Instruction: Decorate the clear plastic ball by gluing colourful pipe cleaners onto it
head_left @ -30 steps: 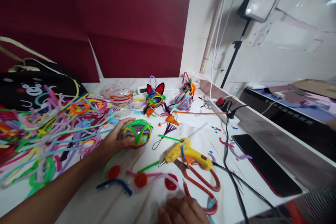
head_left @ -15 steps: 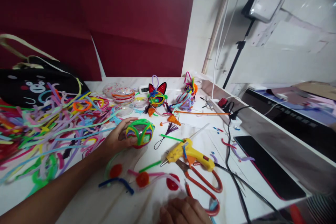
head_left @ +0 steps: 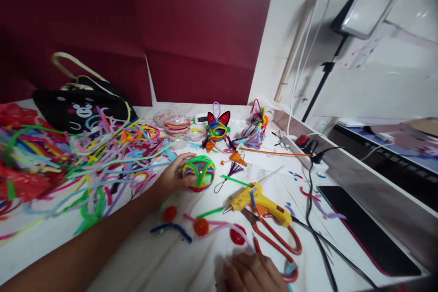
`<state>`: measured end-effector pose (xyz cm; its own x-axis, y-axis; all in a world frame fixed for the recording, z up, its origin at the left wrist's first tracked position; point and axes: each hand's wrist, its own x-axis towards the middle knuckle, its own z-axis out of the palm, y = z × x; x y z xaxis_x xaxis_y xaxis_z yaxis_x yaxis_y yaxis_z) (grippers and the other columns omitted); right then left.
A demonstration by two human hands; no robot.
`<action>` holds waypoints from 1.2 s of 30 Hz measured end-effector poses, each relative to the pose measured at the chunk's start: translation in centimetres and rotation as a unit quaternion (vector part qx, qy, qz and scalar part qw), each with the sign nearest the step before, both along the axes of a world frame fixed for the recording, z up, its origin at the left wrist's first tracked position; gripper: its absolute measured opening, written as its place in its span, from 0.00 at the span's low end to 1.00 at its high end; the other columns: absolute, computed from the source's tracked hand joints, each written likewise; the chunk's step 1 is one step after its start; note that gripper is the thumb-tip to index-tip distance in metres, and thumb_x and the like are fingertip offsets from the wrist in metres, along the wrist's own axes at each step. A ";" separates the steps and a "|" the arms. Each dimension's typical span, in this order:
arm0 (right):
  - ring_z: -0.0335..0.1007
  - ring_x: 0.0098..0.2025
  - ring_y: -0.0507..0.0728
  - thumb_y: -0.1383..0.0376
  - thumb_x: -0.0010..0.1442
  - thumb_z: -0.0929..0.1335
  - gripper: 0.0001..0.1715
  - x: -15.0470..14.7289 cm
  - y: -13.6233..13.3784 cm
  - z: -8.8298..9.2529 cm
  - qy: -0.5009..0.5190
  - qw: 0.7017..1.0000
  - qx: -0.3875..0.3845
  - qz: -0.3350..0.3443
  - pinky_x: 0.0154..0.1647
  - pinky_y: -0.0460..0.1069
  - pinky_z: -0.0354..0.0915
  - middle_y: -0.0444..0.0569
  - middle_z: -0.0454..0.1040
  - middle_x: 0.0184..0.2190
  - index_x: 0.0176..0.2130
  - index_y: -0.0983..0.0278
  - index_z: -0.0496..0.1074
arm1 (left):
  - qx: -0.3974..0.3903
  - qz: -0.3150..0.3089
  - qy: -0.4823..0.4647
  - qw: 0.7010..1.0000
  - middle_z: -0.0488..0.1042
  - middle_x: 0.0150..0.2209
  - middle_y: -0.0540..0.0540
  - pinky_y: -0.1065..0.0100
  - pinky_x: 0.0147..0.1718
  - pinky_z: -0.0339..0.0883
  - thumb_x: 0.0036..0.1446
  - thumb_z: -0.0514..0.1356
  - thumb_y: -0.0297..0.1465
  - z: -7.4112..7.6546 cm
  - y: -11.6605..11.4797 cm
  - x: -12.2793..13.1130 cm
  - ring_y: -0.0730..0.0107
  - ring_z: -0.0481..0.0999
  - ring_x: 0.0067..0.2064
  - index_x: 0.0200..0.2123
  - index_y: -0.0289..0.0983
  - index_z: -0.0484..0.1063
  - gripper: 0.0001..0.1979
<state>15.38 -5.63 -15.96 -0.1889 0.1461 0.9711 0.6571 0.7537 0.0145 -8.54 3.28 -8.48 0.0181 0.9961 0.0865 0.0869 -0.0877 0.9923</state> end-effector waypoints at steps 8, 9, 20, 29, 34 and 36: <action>0.74 0.25 0.50 0.68 0.68 0.63 0.13 -1.0 -0.4 -0.3 0.078 0.997 -0.011 -0.005 0.35 0.46 0.70 0.44 0.73 0.20 0.32 0.65 0.71 | 0.023 0.014 0.082 0.996 0.76 0.54 0.38 0.53 0.54 0.70 0.49 0.69 0.48 -0.3 0.0 -0.7 0.45 0.75 0.56 0.56 0.39 0.65 0.35; 0.73 0.24 0.50 0.68 0.68 0.63 0.13 -0.7 -0.4 0.0 0.056 0.998 -0.008 -0.006 0.34 0.46 0.69 0.44 0.73 0.20 0.31 0.65 0.71 | 0.023 0.012 0.085 0.996 0.76 0.54 0.38 0.53 0.54 0.70 0.49 0.69 0.48 -0.3 -0.1 -0.7 0.45 0.75 0.56 0.56 0.38 0.65 0.36; 0.73 0.26 0.50 0.71 0.65 0.65 0.10 0.9 -0.2 1.5 -0.061 0.998 -0.003 0.003 0.31 0.46 0.67 0.44 0.74 0.22 0.32 0.66 0.72 | 0.025 0.021 0.044 0.999 0.73 0.59 0.36 0.50 0.57 0.67 0.48 0.69 0.48 -0.6 -0.1 -0.5 0.44 0.74 0.58 0.57 0.40 0.64 0.37; 0.74 0.26 0.50 0.70 0.64 0.66 0.07 0.9 -0.2 1.6 -0.065 0.998 -0.005 0.009 0.31 0.45 0.68 0.44 0.74 0.22 0.33 0.66 0.72 | 0.020 0.024 0.049 0.998 0.71 0.61 0.35 0.52 0.57 0.67 0.49 0.68 0.49 -0.3 -0.4 -0.4 0.44 0.74 0.58 0.58 0.39 0.64 0.37; 0.73 0.25 0.49 0.70 0.65 0.64 0.11 1.0 0.0 2.0 -0.070 0.998 0.002 0.002 0.28 0.45 0.67 0.43 0.74 0.21 0.31 0.66 0.72 | 0.011 0.021 0.037 0.999 0.70 0.61 0.34 0.51 0.57 0.67 0.47 0.69 0.49 0.0 -0.5 -0.3 0.43 0.73 0.59 0.58 0.40 0.63 0.39; 0.73 0.25 0.49 0.71 0.66 0.64 0.11 1.1 0.1 1.9 -0.078 0.997 0.006 0.007 0.28 0.44 0.67 0.43 0.75 0.21 0.32 0.66 0.73 | 0.010 0.015 0.035 0.999 0.71 0.60 0.35 0.53 0.57 0.68 0.48 0.69 0.49 0.0 -0.5 -0.4 0.44 0.73 0.60 0.58 0.39 0.63 0.38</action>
